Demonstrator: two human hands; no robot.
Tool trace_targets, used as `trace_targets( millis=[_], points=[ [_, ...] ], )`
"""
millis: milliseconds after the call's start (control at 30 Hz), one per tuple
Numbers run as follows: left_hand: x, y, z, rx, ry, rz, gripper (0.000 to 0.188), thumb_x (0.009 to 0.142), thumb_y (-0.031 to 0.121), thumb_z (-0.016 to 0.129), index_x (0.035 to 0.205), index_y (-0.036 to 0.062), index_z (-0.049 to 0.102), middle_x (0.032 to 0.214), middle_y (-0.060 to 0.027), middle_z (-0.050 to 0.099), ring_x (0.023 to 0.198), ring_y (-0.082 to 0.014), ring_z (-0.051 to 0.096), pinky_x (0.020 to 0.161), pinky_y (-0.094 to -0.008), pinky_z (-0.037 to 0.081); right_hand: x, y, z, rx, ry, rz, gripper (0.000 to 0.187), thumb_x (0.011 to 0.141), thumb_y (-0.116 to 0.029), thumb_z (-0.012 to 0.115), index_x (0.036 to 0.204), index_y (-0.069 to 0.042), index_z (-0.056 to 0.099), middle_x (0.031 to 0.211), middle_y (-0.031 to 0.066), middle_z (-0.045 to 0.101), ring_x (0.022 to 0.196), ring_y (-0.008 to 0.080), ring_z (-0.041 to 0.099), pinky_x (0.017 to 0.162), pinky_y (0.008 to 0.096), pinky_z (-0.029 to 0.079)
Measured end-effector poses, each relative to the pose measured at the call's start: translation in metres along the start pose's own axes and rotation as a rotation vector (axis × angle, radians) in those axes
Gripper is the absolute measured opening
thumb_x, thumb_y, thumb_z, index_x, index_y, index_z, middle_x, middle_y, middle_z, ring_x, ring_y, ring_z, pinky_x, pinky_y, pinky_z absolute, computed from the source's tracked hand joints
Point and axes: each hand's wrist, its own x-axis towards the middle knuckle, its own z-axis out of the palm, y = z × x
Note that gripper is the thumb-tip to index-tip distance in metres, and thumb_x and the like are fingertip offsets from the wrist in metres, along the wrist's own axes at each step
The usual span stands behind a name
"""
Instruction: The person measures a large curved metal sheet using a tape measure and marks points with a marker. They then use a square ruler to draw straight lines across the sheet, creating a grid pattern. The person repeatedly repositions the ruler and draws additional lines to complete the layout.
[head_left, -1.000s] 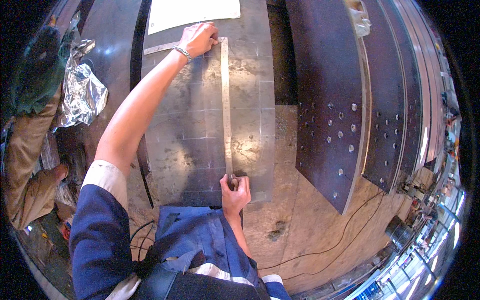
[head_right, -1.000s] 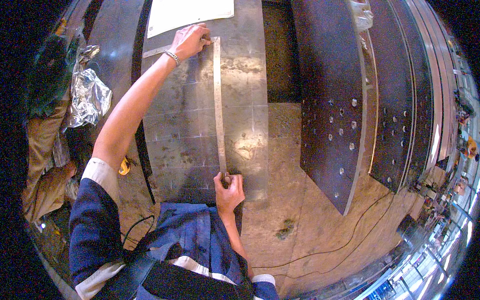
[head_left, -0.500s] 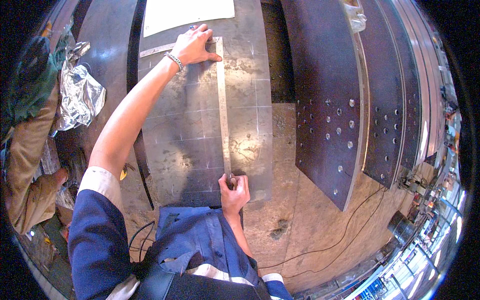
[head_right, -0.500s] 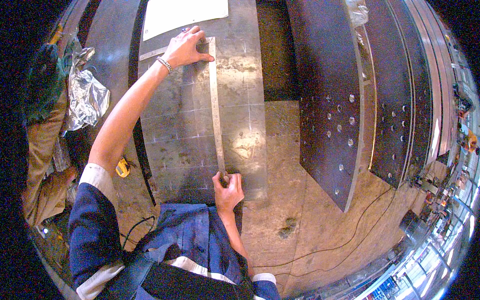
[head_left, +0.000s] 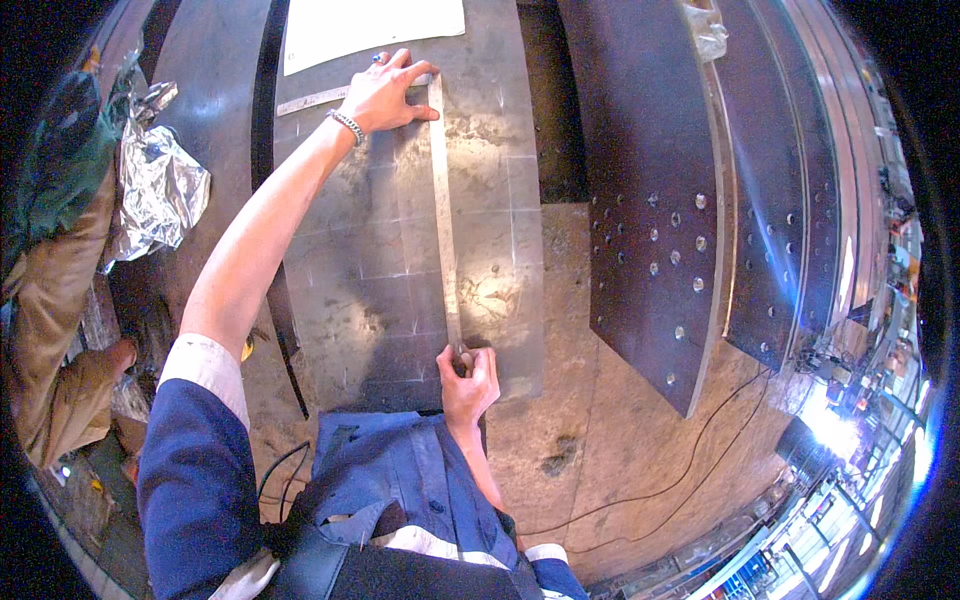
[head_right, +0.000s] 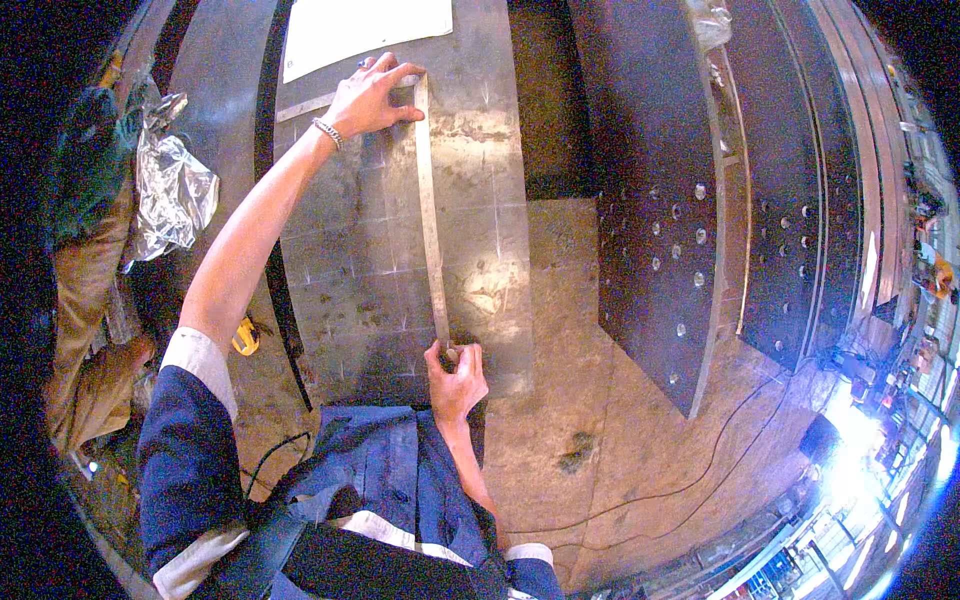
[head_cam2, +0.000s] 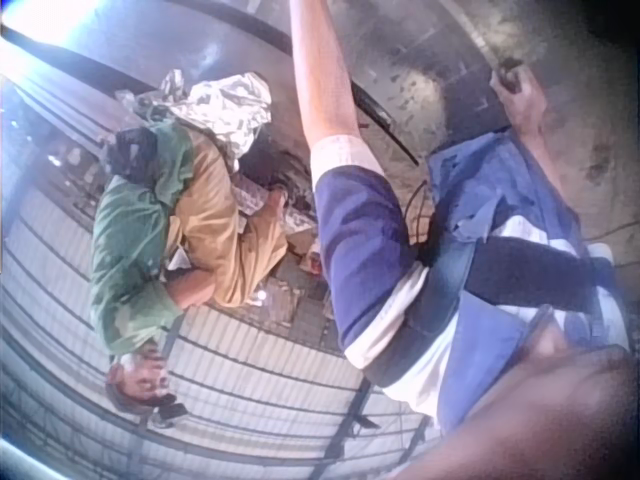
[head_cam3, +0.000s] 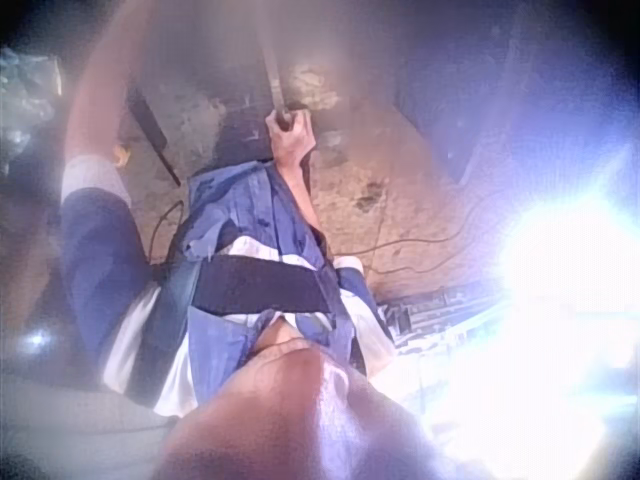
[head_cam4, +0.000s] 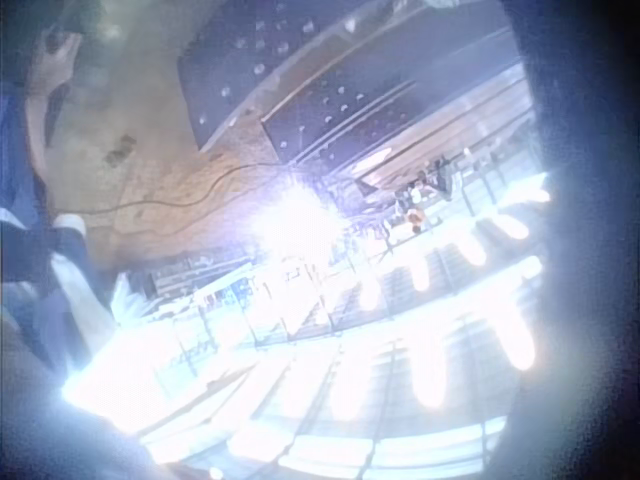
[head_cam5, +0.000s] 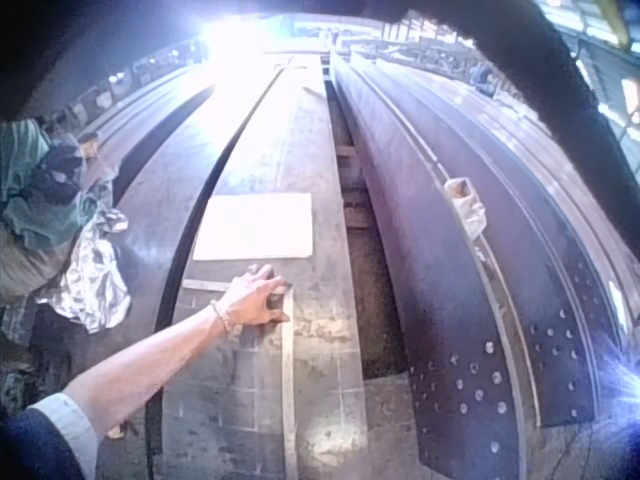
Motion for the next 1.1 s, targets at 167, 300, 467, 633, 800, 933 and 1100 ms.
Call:
trace_targets(
  millis=[167, 300, 467, 633, 800, 933, 1100],
  points=[
    [0.011, -0.022, 0.008, -0.065, 0.04, 0.037, 0.046, 0.089, 0.031, 0.074, 0.13, 0.0154, 0.061, 0.121, -0.0087, 0.063, 0.116, -0.0348, 0.062, 0.094, -0.0475, 0.054, 0.002, -0.002, -0.003, 0.042, -0.019, 0.009, 0.027, 0.081, -0.025, 0.082, 0.081, -0.006, 0.062, 0.079, 0.0072, 0.064, 0.068, 0.0277, 0.067, 0.061, 0.0388, 0.052],
    [0.021, -0.016, 0.006, -0.059, 0.017, -0.049, 0.034, 0.089, 0.021, 0.072, 0.121, 0.0126, 0.063, 0.111, -0.0076, 0.067, 0.109, -0.0317, 0.066, 0.09, -0.0462, 0.055, 0.002, -0.003, -0.003, 0.038, -0.013, 0.009, 0.028, 0.08, -0.025, 0.083, 0.081, -0.006, 0.062, 0.079, 0.0065, 0.064, 0.067, 0.0266, 0.067, 0.06, 0.0394, 0.052],
    [0.022, -0.02, 0.014, -0.032, 0.034, -0.053, 0.026, 0.089, 0.022, 0.073, 0.111, 0.0117, 0.064, 0.111, -0.0057, 0.068, 0.108, -0.0305, 0.067, 0.086, -0.0463, 0.056, 0.002, -0.002, 0.001, 0.066, 0.017, -0.003, 0.03, 0.079, -0.021, 0.083, 0.079, -0.004, 0.058, 0.077, 0.0079, 0.059, 0.064, 0.0257, 0.061, 0.059, 0.0369, 0.051],
    [0.019, -0.014, 0.011, -0.023, 0.032, -0.081, 0.025, 0.089, 0.022, 0.073, 0.11, 0.0122, 0.064, 0.111, -0.0049, 0.067, 0.107, -0.0307, 0.067, 0.084, -0.0464, 0.057, 0.002, 0.001, 0.002, 0.063, 0.007, 0.016, 0.03, 0.079, -0.021, 0.083, 0.079, -0.005, 0.058, 0.077, 0.0076, 0.06, 0.064, 0.0247, 0.062, 0.06, 0.0363, 0.051],
    [0.015, -0.014, 0.013, -0.011, 0.079, -0.074, 0.024, 0.089, 0.02, 0.072, 0.11, 0.0114, 0.063, 0.111, -0.0058, 0.067, 0.105, -0.0325, 0.068, 0.081, -0.0479, 0.057, 0.001, 0.001, 0.004, 0.113, 0.043, -0.006, 0.032, 0.078, -0.018, 0.084, 0.077, -0.004, 0.056, 0.076, 0.0062, 0.059, 0.062, 0.0194, 0.06, 0.058, 0.0332, 0.05],
    [0.013, -0.007, 0.012, -0.01, 0.109, -0.088, 0.024, 0.089, 0.018, 0.072, 0.109, 0.01, 0.061, 0.111, -0.0074, 0.067, 0.103, -0.0332, 0.068, 0.079, -0.0478, 0.057, 0.001, 0.004, 0.002, 0.085, 0.002, 0.021, 0.029, 0.08, -0.02, 0.083, 0.079, -0.005, 0.058, 0.077, 0.0067, 0.06, 0.064, 0.0217, 0.062, 0.059, 0.0351, 0.051],
    [0.014, -0.004, 0.005, 0.013, 0.111, -0.071, 0.023, 0.089, 0.017, 0.072, 0.107, 0.0089, 0.059, 0.111, -0.008, 0.067, 0.101, -0.0335, 0.069, 0.079, -0.0471, 0.058, 0.002, 0.0, 0.0, 0.092, 0.026, -0.019, 0.032, 0.079, -0.018, 0.084, 0.078, -0.004, 0.055, 0.074, 0.0075, 0.055, 0.06, 0.0231, 0.057, 0.057, 0.0347, 0.048]
  ],
)
